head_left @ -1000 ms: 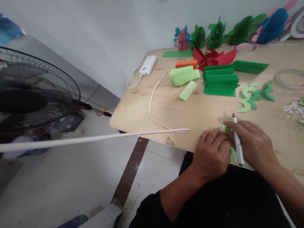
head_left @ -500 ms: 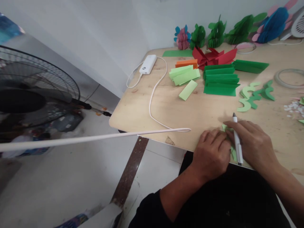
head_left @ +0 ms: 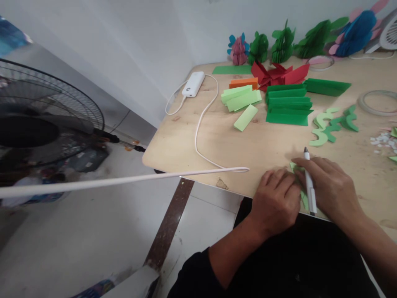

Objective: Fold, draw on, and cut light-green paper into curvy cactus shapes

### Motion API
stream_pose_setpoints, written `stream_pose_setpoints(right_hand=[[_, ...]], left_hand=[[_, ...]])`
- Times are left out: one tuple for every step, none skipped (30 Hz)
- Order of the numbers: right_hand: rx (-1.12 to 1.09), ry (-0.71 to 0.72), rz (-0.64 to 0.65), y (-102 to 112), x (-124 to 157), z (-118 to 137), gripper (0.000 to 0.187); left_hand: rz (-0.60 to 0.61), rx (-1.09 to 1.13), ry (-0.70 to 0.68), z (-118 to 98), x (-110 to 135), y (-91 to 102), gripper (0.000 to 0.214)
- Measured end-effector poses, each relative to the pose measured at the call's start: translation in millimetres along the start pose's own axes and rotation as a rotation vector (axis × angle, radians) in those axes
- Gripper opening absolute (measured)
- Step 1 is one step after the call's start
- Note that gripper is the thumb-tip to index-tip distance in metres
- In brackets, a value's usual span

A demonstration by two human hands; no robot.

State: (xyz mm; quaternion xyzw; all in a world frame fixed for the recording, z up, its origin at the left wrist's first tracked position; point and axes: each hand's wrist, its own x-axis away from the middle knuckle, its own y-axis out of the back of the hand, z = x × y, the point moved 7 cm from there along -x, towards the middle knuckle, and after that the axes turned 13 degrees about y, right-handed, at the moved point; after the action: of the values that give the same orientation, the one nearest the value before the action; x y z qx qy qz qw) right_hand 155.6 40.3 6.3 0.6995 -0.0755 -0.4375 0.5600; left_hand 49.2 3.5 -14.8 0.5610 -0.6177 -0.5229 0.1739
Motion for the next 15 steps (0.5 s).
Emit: stream_pose_setpoints(right_hand=[[0.003, -0.002, 0.001, 0.1, -0.1, 0.2, 0.029], [0.006, -0.002, -0.001, 0.2, -0.2, 0.5, 0.028], [0.009, 0.0, -0.003, 0.3, -0.4, 0.8, 0.027], [0.011, 0.002, -0.006, 0.3, -0.5, 1.0, 0.026], [0.01, 0.003, -0.009, 0.3, -0.6, 1.1, 0.025], [0.005, 0.001, -0.008, 0.0, -0.6, 1.0, 0.025], [-0.001, -0.001, -0.007, -0.3, -0.6, 0.7, 0.025], [-0.008, -0.004, -0.006, -0.5, -0.5, 0.4, 0.025], [-0.014, -0.006, -0.01, -0.2, -0.4, 0.3, 0.026], [-0.019, -0.008, -0.012, 0.0, -0.4, 0.2, 0.026], [-0.022, -0.008, -0.014, 0.3, -0.4, 0.2, 0.026], [-0.023, -0.009, -0.015, 0.5, -0.3, 0.3, 0.025], [-0.023, -0.009, -0.016, 0.6, -0.2, 0.4, 0.025], [-0.021, -0.009, -0.016, 0.6, -0.1, 0.5, 0.025], [-0.018, -0.009, -0.016, 0.5, 0.2, 0.6, 0.025]], left_hand=[[-0.003, 0.003, 0.003, 0.2, 0.0, 0.0, 0.023], [-0.006, 0.007, 0.005, 0.3, 0.0, 0.0, 0.023], [-0.008, 0.01, 0.006, 0.4, 0.1, -0.1, 0.023], [-0.011, 0.014, 0.006, 0.5, 0.2, -0.1, 0.023], [-0.016, 0.02, 0.005, 0.5, 0.3, 0.1, 0.023], [-0.022, 0.025, 0.002, 0.5, 0.5, 0.6, 0.023], [-0.026, 0.028, 0.001, 0.4, 0.6, 1.1, 0.023], [-0.026, 0.027, 0.0, 0.4, 0.6, 1.3, 0.023], [-0.019, 0.024, -0.001, 0.3, 0.4, 1.2, 0.024], [-0.01, 0.022, 0.001, 0.3, 0.1, 1.2, 0.024], [-0.001, 0.028, 0.008, 0.5, -0.6, 1.3, 0.025], [0.001, 0.045, 0.02, 1.0, -1.5, 2.1, 0.025], [-0.008, 0.071, 0.036, 1.8, -2.6, 3.7, 0.025], [-0.026, 0.1, 0.056, 2.9, -3.9, 5.8, 0.025], [-0.046, 0.123, 0.075, 4.1, -5.2, 7.7, 0.025]])
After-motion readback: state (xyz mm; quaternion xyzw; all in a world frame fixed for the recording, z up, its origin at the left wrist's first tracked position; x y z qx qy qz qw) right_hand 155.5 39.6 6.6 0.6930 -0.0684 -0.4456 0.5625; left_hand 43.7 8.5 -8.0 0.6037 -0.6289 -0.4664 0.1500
